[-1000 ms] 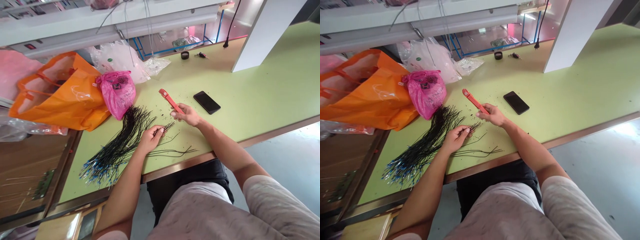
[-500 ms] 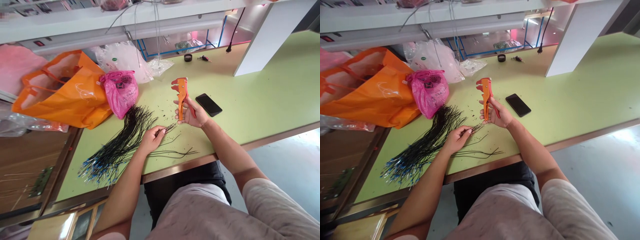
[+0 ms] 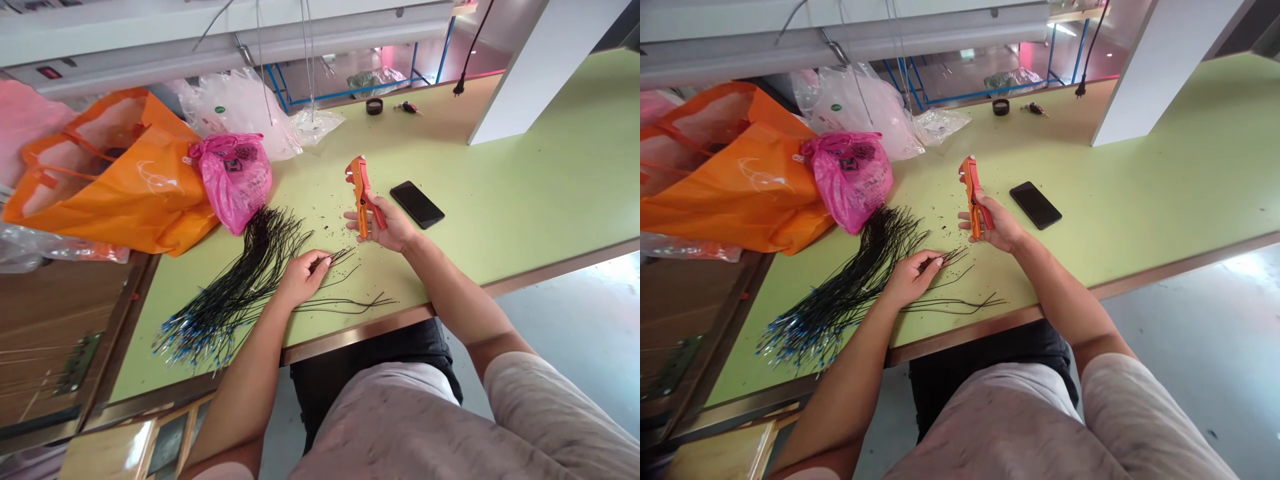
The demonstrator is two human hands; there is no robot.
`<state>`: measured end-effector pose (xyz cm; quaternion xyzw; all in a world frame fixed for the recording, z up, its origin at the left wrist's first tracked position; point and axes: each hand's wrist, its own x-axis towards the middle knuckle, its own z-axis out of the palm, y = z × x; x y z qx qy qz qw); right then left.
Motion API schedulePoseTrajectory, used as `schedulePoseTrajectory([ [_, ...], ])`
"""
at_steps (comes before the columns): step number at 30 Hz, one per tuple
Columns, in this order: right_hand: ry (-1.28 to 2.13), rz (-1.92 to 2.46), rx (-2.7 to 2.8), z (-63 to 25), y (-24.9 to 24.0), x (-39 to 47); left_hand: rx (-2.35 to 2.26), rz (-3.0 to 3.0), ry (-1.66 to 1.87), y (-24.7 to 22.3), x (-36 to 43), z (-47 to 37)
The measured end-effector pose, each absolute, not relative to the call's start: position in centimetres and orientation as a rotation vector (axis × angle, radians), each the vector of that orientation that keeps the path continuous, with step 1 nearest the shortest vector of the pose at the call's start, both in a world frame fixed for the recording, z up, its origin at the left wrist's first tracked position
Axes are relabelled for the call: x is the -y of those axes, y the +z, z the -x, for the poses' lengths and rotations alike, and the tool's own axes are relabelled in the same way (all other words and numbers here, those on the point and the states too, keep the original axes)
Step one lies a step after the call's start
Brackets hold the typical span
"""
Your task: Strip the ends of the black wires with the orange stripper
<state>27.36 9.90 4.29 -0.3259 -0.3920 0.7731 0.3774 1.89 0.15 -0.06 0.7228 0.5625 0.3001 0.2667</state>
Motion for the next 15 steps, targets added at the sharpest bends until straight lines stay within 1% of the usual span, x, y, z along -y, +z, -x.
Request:
schedulePoseTrajectory([
  [9, 1.96, 0.805, 0.974, -27.57, 3.65, -10.52, -1.532, -1.995, 0.78, 0.39, 0.09, -2.06],
  [15, 1.969, 0.828, 0.917, -27.87, 4.17, -10.4, -1.563, -1.924, 0.847, 0.25, 0.17, -1.98],
])
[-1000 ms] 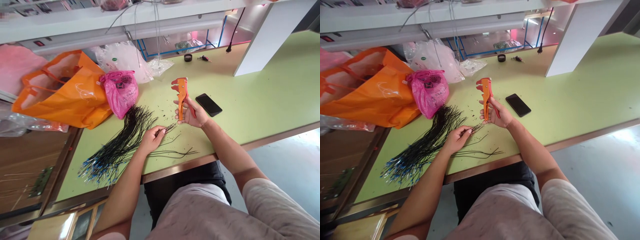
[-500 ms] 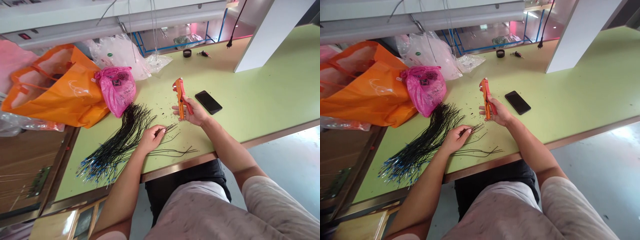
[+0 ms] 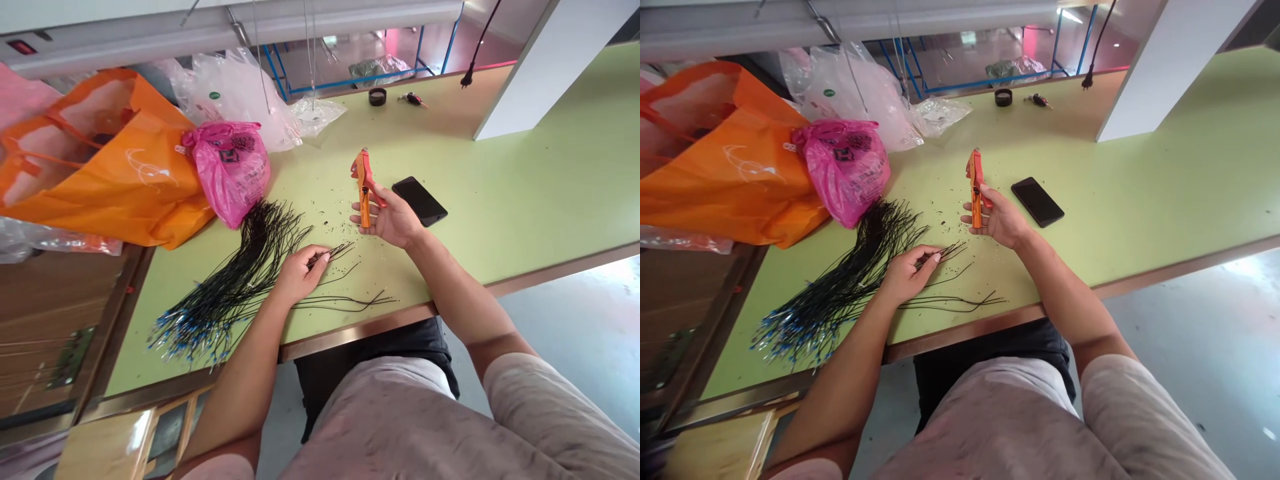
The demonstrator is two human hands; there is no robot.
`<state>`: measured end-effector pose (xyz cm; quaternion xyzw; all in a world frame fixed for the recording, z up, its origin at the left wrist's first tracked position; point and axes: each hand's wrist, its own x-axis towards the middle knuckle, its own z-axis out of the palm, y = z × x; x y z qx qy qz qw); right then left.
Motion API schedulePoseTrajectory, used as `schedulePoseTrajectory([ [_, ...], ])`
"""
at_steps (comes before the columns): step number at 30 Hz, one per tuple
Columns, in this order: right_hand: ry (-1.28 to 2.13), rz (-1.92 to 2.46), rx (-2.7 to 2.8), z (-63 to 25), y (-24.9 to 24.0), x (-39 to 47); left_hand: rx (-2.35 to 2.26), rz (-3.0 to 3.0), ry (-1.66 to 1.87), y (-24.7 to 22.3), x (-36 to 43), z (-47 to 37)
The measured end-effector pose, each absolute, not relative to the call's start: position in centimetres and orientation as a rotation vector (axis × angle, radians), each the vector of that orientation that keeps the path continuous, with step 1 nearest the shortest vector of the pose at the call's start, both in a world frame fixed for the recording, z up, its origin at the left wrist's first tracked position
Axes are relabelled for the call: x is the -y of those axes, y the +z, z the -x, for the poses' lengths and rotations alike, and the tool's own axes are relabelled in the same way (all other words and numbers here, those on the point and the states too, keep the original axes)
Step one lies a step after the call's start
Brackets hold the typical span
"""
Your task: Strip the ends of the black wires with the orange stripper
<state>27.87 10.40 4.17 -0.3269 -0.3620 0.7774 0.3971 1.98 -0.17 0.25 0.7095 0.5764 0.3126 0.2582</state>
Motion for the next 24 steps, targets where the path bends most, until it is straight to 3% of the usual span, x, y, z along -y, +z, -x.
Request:
schedulePoseTrajectory([
  [11, 1.871, 0.878, 0.968, -27.7, 3.6, -10.3, -1.469, -1.556, 1.0, -0.8, 0.1, -2.1],
  [24, 1.71, 0.959, 1.159, -26.5, 3.5, -9.0, -1.688, -1.702, 1.058, 0.5, 0.1, -2.3],
])
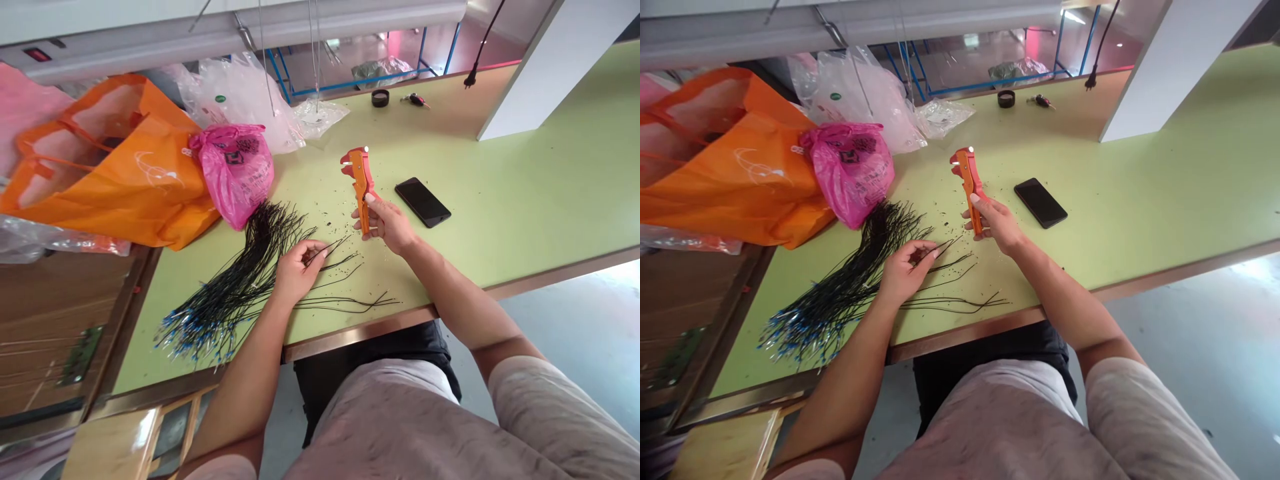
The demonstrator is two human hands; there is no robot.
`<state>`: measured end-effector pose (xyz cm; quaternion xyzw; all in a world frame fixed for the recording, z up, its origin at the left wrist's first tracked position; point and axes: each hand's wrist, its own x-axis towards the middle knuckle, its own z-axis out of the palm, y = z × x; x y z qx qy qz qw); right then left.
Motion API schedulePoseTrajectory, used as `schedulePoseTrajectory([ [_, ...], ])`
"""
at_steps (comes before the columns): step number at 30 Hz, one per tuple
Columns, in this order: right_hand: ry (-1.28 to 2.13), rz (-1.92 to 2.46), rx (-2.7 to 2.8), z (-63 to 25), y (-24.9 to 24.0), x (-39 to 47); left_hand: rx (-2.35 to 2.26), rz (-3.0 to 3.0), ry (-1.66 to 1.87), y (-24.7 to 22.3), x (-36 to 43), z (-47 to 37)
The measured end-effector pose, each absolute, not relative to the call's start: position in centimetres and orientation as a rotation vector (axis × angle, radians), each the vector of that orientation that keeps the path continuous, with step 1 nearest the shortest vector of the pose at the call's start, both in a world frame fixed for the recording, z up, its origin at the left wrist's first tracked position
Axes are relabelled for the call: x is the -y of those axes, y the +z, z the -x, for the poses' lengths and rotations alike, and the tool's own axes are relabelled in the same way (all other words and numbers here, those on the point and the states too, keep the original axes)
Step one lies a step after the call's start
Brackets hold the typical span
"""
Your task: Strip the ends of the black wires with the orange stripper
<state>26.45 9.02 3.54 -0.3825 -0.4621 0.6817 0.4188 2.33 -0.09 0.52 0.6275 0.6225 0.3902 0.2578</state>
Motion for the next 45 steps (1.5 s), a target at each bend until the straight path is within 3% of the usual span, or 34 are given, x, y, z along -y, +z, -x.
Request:
schedulePoseTrajectory([
  [8, 1.736, 0.907, 1.228, -26.2, 3.4, -8.5, -1.524, -1.694, 0.929, -0.1, 0.0, -1.9],
  [17, 1.538, 0.901, 1.349, -26.3, 3.7, -8.4, -1.454, -1.937, 1.045, 0.0, -0.5, -2.1],
  [34, 1.578, 0.855, 1.391, -26.3, 2.9, -8.9, -1.324, -1.537, 0.9, 0.1, -0.6, -0.8],
  [45, 1.58, 0.846, 1.409, -26.3, 2.7, -8.9, -1.491, -2.249, 0.563, -0.2, -0.5, -0.6],
])
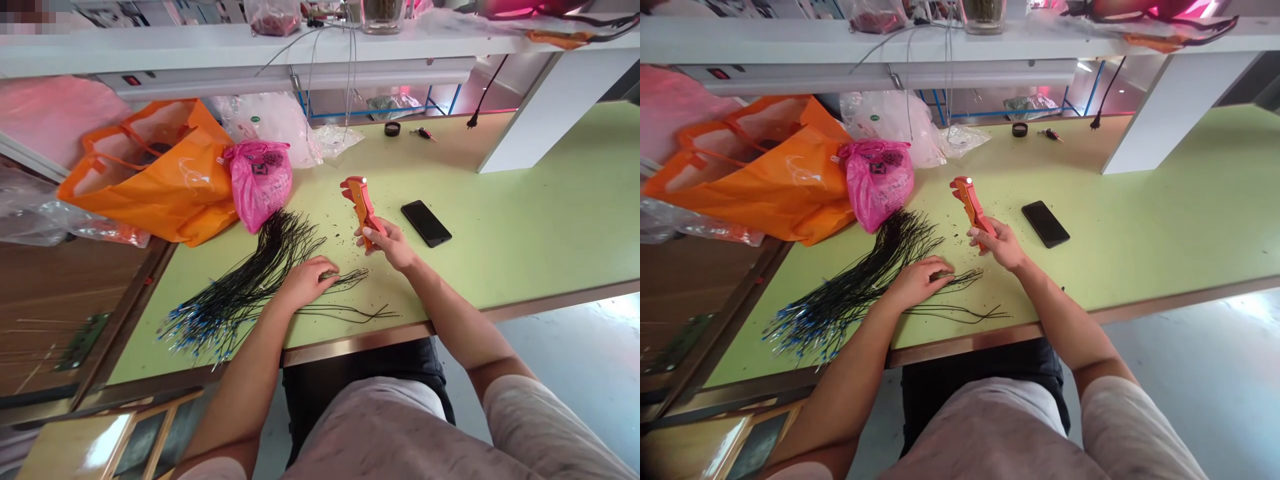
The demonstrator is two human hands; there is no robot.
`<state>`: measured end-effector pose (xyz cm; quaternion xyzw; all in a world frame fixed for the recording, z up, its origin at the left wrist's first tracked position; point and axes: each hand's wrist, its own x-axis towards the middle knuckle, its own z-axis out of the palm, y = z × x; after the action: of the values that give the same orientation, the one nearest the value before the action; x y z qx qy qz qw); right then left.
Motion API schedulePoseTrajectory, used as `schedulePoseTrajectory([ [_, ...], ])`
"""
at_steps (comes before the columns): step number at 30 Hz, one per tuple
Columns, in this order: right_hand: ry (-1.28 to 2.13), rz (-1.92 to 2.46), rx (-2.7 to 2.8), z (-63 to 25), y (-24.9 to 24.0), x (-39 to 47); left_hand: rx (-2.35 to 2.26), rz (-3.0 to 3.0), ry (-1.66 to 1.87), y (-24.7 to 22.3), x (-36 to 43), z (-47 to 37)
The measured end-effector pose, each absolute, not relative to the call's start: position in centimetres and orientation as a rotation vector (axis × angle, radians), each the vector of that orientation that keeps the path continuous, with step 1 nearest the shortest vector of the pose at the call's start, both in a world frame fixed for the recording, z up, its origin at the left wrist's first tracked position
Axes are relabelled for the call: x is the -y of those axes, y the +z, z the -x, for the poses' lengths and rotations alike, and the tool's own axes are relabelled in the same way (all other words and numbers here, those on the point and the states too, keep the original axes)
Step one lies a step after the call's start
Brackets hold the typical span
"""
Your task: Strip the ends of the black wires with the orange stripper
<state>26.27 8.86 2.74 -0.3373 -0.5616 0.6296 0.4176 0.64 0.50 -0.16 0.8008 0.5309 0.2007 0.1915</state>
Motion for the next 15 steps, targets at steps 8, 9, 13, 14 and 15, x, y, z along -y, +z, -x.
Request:
schedulePoseTrajectory([
  [8, 1.565, 0.847, 1.416, -26.2, 3.1, -8.6, -1.614, -2.326, 0.613, -0.2, -0.7, -1.3],
  [9, 1.56, 0.85, 1.41, -26.2, 3.1, -8.6, -1.637, -2.255, 0.708, -0.3, -0.7, -1.1],
  [13, 1.535, 0.881, 1.419, -26.0, 3.0, -8.7, -1.595, -1.846, 1.131, -1.0, -1.2, -0.2],
  [14, 1.528, 0.884, 1.428, -26.0, 2.9, -8.7, -1.555, -1.78, 1.198, -1.2, -1.3, -0.1],
  [15, 1.522, 0.885, 1.442, -25.9, 2.8, -8.6, -1.518, -1.738, 1.244, -1.4, -1.4, -0.1],
])
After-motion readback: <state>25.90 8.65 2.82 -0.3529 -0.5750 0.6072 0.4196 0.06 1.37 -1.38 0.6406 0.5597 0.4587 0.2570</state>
